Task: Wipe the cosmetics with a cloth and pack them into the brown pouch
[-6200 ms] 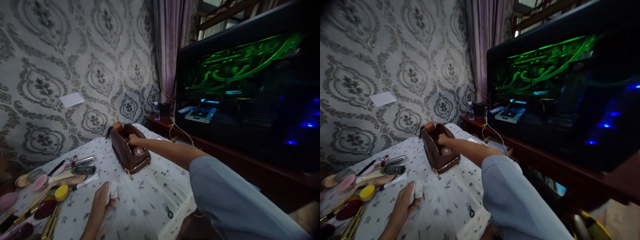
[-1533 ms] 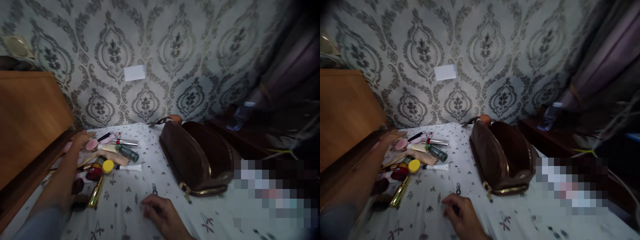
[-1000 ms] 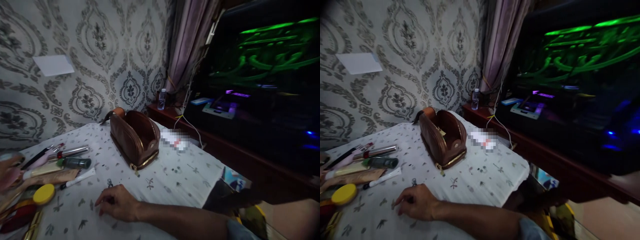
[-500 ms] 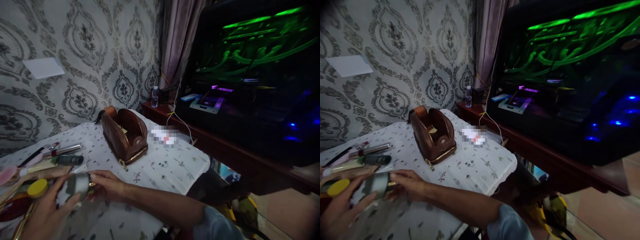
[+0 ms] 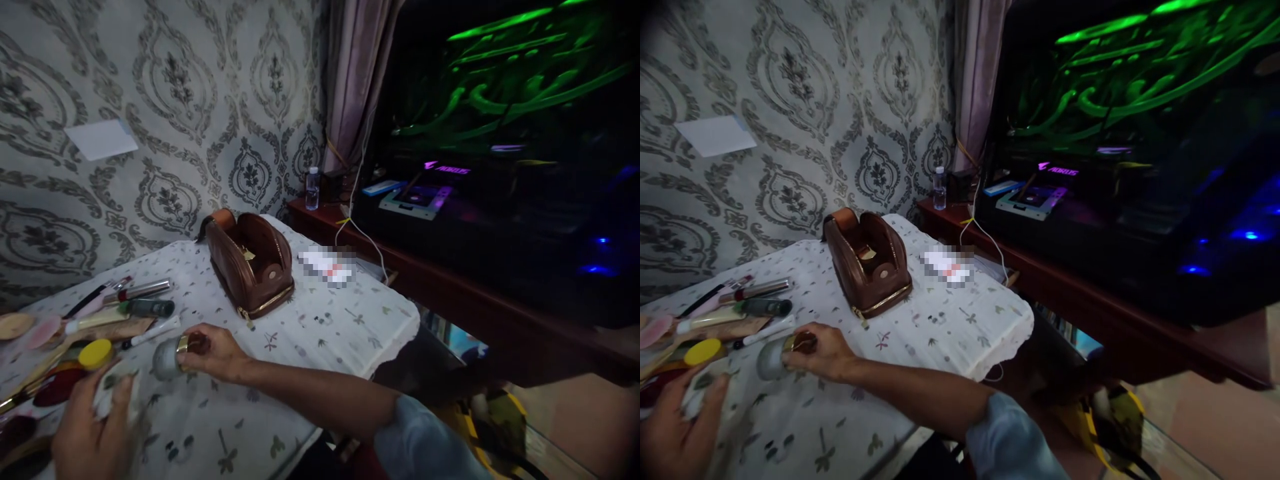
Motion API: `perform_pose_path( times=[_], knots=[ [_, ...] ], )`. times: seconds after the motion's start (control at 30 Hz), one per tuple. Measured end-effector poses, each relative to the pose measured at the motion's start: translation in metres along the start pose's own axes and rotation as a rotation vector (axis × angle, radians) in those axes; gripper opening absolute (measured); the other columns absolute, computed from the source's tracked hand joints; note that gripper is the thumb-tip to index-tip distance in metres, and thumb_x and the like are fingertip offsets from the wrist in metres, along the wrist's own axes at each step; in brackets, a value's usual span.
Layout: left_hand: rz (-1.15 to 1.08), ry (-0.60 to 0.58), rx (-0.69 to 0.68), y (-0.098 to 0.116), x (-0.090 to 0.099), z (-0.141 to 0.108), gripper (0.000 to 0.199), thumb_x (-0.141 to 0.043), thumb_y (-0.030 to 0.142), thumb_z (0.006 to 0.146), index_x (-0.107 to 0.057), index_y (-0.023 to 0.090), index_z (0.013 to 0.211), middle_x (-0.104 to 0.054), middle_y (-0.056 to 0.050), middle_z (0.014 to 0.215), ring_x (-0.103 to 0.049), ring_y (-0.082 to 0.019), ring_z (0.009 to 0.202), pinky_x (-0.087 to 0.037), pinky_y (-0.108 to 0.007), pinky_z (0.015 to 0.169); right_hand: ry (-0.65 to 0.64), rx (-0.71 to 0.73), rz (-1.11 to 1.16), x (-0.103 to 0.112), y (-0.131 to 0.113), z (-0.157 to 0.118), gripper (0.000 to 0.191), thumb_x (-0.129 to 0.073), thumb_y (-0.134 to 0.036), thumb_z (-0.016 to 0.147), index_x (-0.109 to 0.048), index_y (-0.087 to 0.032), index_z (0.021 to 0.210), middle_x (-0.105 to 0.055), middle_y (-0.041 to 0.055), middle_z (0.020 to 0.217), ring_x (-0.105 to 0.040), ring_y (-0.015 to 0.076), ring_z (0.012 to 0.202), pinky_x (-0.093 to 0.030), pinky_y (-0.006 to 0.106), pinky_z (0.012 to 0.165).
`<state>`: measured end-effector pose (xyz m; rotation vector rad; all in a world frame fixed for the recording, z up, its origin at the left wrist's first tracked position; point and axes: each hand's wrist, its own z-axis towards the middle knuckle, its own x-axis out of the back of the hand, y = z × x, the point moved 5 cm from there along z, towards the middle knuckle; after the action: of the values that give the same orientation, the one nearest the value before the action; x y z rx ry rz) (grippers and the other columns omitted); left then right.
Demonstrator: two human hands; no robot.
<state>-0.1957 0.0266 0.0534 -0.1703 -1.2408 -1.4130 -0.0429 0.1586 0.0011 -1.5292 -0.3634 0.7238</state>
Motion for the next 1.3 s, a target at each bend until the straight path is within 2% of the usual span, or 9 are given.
perform_pose_path(
  times=[0.03, 0.13, 0.27, 0.37, 0.57, 0.77, 1.0, 1.17, 1.3],
  knots=[
    [0.01, 0.052, -0.106, 0.014, -0.003, -0.002, 0.046, -0.048, 0.054, 0.081, -0.057, 0.042, 0.125, -0.069, 0.001, 0.12, -0.06, -0.037, 0.119, -0.051, -0.051, 0.099, -0.016, 0.034, -0.047, -0.001, -0.001, -0.001, 0.05, -0.088, -0.038, 0.06, -0.068, -0.02, 0.102, -0.064, -0.0033, 0.084, -0.059, 0.0109, 0.073, -0.053, 0.025, 0.075],
    [0.053, -0.044, -0.432, 0.049, -0.029, -0.007, 0.04, -0.045, 0.047, 0.089, -0.062, 0.028, 0.12, -0.069, -0.007, 0.119, -0.063, -0.031, 0.112, -0.048, -0.045, 0.1, -0.075, 0.141, -0.228, -0.006, -0.006, -0.004, 0.033, -0.081, -0.023, 0.067, -0.068, -0.018, 0.096, -0.063, -0.0033, 0.083, -0.057, 0.0108, 0.073, -0.051, 0.024, 0.075],
    [0.138, -0.049, -0.635, 0.058, -0.044, -0.007, 0.036, -0.042, 0.04, 0.095, -0.065, 0.019, 0.114, -0.071, -0.01, 0.114, -0.065, -0.027, 0.107, -0.047, -0.039, 0.096, -0.102, 0.198, -0.398, -0.008, -0.012, -0.006, 0.027, -0.077, -0.015, 0.068, -0.069, -0.018, 0.093, -0.06, -0.0043, 0.079, -0.053, 0.0098, 0.069, -0.05, 0.024, 0.073],
    [0.145, -0.064, -0.555, 0.049, -0.041, -0.001, 0.037, -0.039, 0.04, 0.096, -0.066, 0.019, 0.109, -0.072, -0.01, 0.109, -0.066, -0.025, 0.102, -0.049, -0.036, 0.091, -0.127, 0.14, -0.309, -0.009, -0.012, -0.008, 0.032, -0.082, -0.023, 0.068, -0.069, -0.019, 0.098, -0.064, -0.0031, 0.084, -0.058, 0.0107, 0.072, -0.052, 0.023, 0.073],
    [-0.041, -0.233, -0.054, 0.024, -0.033, 0.019, 0.045, -0.039, 0.056, 0.091, -0.063, 0.02, 0.08, -0.071, -0.004, 0.074, -0.068, -0.024, 0.076, -0.052, -0.03, 0.069, -0.153, 0.032, -0.319, -0.008, -0.011, -0.014, 0.062, -0.088, -0.037, 0.063, -0.064, -0.022, 0.119, -0.069, 0.0, 0.096, -0.066, 0.0144, 0.082, -0.055, 0.029, 0.081],
    [-0.315, -0.391, 0.207, 0.006, -0.034, 0.015, 0.045, -0.054, 0.064, 0.081, -0.054, 0.022, 0.067, -0.062, 0.001, 0.06, -0.059, -0.02, 0.06, -0.049, -0.026, 0.056, -0.316, 0.262, -0.45, -0.01, -0.022, -0.019, 0.064, -0.085, -0.036, 0.069, -0.061, -0.023, 0.127, -0.064, 0.0055, 0.117, -0.064, 0.0192, 0.104, -0.05, 0.032, 0.096],
    [-0.315, -0.383, 0.104, 0.005, -0.032, 0.012, 0.043, -0.053, 0.062, 0.084, -0.065, 0.02, 0.081, -0.071, -0.001, 0.076, -0.063, -0.021, 0.068, -0.054, -0.028, 0.066, -0.398, 0.213, -0.448, -0.007, -0.027, -0.019, 0.066, -0.082, -0.042, 0.073, -0.059, -0.027, 0.133, -0.067, 0.0034, 0.111, -0.066, 0.0183, 0.1, -0.052, 0.03, 0.091],
    [-0.215, -0.316, -0.015, 0.007, -0.032, 0.011, 0.047, -0.043, 0.059, 0.091, -0.068, 0.018, 0.09, -0.073, -0.004, 0.083, -0.065, -0.022, 0.076, -0.054, -0.03, 0.07, -0.31, 0.067, -0.463, -0.004, -0.015, -0.014, 0.087, -0.087, -0.041, 0.064, -0.049, -0.028, 0.142, -0.068, 0.0037, 0.109, -0.066, 0.0174, 0.087, -0.054, 0.032, 0.082],
    [-0.139, -0.196, -0.188, 0.017, -0.029, 0.007, 0.047, -0.039, 0.049, 0.093, -0.07, 0.015, 0.096, -0.074, -0.01, 0.095, -0.068, -0.025, 0.092, -0.054, -0.036, 0.086, -0.304, 0.025, -0.232, -0.008, 0.003, -0.009, 0.06, -0.084, -0.04, 0.066, -0.064, -0.019, 0.119, -0.069, 0.0032, 0.098, -0.065, 0.0154, 0.082, -0.055, 0.032, 0.08]
  ],
)
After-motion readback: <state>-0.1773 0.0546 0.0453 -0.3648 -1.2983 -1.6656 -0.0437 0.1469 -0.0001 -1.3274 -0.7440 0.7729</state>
